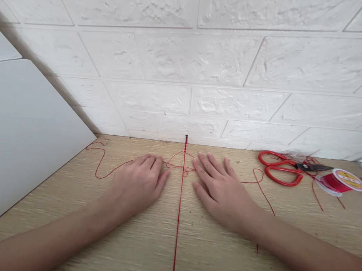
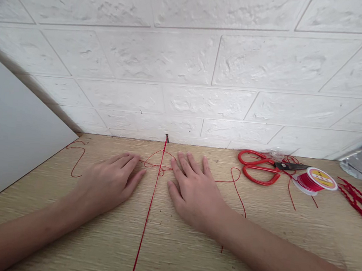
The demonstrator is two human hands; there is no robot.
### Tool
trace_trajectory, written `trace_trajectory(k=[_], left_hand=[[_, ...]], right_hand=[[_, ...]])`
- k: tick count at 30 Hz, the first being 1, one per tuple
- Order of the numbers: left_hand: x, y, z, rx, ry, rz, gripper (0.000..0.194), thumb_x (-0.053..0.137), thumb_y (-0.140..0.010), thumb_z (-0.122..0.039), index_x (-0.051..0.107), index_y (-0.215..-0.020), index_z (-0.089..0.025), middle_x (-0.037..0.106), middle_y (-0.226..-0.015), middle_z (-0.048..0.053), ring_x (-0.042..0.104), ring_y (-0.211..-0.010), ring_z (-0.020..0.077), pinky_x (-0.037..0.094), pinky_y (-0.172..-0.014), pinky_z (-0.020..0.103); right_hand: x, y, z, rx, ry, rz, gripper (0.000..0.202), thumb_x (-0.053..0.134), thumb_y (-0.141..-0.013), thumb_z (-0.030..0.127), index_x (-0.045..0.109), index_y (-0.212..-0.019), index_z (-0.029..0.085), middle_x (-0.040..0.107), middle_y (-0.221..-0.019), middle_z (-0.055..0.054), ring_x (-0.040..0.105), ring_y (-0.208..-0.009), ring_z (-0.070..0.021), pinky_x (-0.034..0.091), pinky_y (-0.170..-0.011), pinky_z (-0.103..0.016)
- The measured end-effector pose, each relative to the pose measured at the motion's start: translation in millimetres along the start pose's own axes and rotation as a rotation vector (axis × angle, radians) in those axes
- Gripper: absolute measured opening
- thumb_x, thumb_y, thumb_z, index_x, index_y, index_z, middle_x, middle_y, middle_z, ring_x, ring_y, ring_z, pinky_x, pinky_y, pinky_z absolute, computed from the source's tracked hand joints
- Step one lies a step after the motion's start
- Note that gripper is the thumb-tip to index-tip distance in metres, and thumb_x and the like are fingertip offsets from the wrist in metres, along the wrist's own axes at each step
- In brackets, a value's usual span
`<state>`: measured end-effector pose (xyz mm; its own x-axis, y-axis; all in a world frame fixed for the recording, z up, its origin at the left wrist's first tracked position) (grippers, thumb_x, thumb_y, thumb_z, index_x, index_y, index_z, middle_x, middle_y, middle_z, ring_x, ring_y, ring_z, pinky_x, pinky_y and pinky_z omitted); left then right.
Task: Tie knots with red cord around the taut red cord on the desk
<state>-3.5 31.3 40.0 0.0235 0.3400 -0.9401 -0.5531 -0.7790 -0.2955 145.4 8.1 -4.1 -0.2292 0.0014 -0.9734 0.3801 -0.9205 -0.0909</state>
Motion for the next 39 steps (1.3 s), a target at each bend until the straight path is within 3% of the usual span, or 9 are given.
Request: trace_trajectory(k=[4, 12, 15, 19, 22, 27, 31, 35, 39], left_hand=[[0.2, 0, -4, 0.053, 0.066, -0.032, 0.042, 0.043, -0.100, -0.040, 0.062, -0.126, -0.014, 0.066, -0.129, 0.016, 0.064, -0.115, 0.0328, 0.056, -0.089, 0.046], [11.3, 3, -5, 0.040, -0.044, 0.065, 0.054, 0.036, -0.101, -0.041, 0.061, -0.131, -0.003, 0.062, -0.134, 0.025, 0.060, -0.122, 0.0398, 0.047, -0.102, 0.058], [5.9, 2, -5, 0.048, -0.064, 0.026, 0.052, 0.038, -0.101, -0.040, 0.061, -0.131, -0.004, 0.064, -0.132, 0.023, 0.062, -0.117, 0.0381, 0.050, -0.098, 0.056], [-8.0, 4, -11, 0.112, -0.016, -0.124, 0.045, 0.044, -0.100, -0.034, 0.058, -0.135, -0.010, 0.065, -0.133, 0.015, 0.065, -0.114, 0.0310, 0.053, -0.094, 0.046], [-9.4, 5, -12, 0.157, 0.065, -0.150, 0.037, 0.046, -0.099, -0.025, 0.060, -0.131, -0.015, 0.068, -0.128, 0.011, 0.066, -0.110, 0.0265, 0.053, -0.093, 0.042], [3.1, -11, 27, -0.025, 0.292, -0.098, 0.020, 0.055, -0.095, -0.029, 0.069, -0.108, -0.022, 0.071, -0.107, 0.006, 0.064, -0.101, 0.0241, 0.048, -0.091, 0.043], [28.0, -23, 57, -0.182, 0.461, 0.020, 0.016, 0.059, -0.091, -0.033, 0.069, -0.089, -0.020, 0.066, -0.092, 0.005, 0.062, -0.091, 0.0224, 0.046, -0.081, 0.039], [37.8, -25, 56, -0.166, 0.422, 0.081, 0.019, 0.054, -0.094, -0.034, 0.065, -0.087, -0.020, 0.063, -0.092, 0.005, 0.057, -0.093, 0.0244, 0.042, -0.078, 0.039], [27.1, -22, 51, -0.152, 0.488, -0.002, 0.016, 0.047, -0.097, -0.029, 0.058, -0.089, -0.019, 0.063, -0.090, 0.005, 0.057, -0.088, 0.0216, 0.043, -0.079, 0.038]], right_hand=[[-1, 0, 1, 0.001, -0.002, 0.000, 0.060, 0.024, -0.105, 0.047, 0.028, -0.159, 0.020, 0.020, -0.165, -0.010, 0.017, -0.153, -0.0316, 0.013, -0.122, -0.062], [0, 0, 1, 0.005, 0.008, 0.012, 0.060, 0.027, -0.105, 0.045, 0.028, -0.159, 0.019, 0.020, -0.165, -0.010, 0.016, -0.153, -0.0320, 0.013, -0.122, -0.062], [0, -1, 2, 0.009, 0.015, 0.019, 0.060, 0.027, -0.104, 0.045, 0.027, -0.159, 0.019, 0.020, -0.165, -0.010, 0.016, -0.153, -0.0317, 0.013, -0.122, -0.062], [-1, -1, 2, 0.013, 0.021, 0.019, 0.060, 0.024, -0.105, 0.045, 0.028, -0.159, 0.019, 0.021, -0.165, -0.010, 0.016, -0.153, -0.0315, 0.013, -0.122, -0.063], [-1, -2, 3, 0.010, 0.021, 0.026, 0.060, 0.024, -0.105, 0.045, 0.028, -0.159, 0.019, 0.021, -0.165, -0.010, 0.016, -0.153, -0.0319, 0.013, -0.121, -0.064], [-1, -1, 3, 0.010, 0.012, 0.020, 0.061, 0.024, -0.105, 0.045, 0.029, -0.158, 0.017, 0.022, -0.165, -0.011, 0.017, -0.153, -0.0327, 0.014, -0.121, -0.064], [-2, -1, 3, 0.007, 0.003, 0.015, 0.061, 0.025, -0.104, 0.045, 0.031, -0.158, 0.017, 0.023, -0.165, -0.011, 0.017, -0.153, -0.0330, 0.014, -0.122, -0.063], [-3, -1, 2, 0.006, 0.005, 0.009, 0.060, 0.027, -0.104, 0.044, 0.031, -0.158, 0.017, 0.023, -0.165, -0.012, 0.018, -0.153, -0.0340, 0.014, -0.121, -0.064], [-2, -1, 3, 0.005, 0.010, 0.015, 0.060, 0.026, -0.104, 0.044, 0.031, -0.158, 0.017, 0.022, -0.165, -0.011, 0.017, -0.153, -0.0329, 0.014, -0.121, -0.064]])
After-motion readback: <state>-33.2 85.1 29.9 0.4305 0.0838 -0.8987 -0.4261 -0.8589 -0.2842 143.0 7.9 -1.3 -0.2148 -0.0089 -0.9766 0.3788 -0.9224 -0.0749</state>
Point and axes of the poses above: each hand's wrist, its own y-axis away from the middle knuckle, its own x-axis out of the palm, z = x × y, the point moved 10 cm from there along -y, towards the middle knuckle
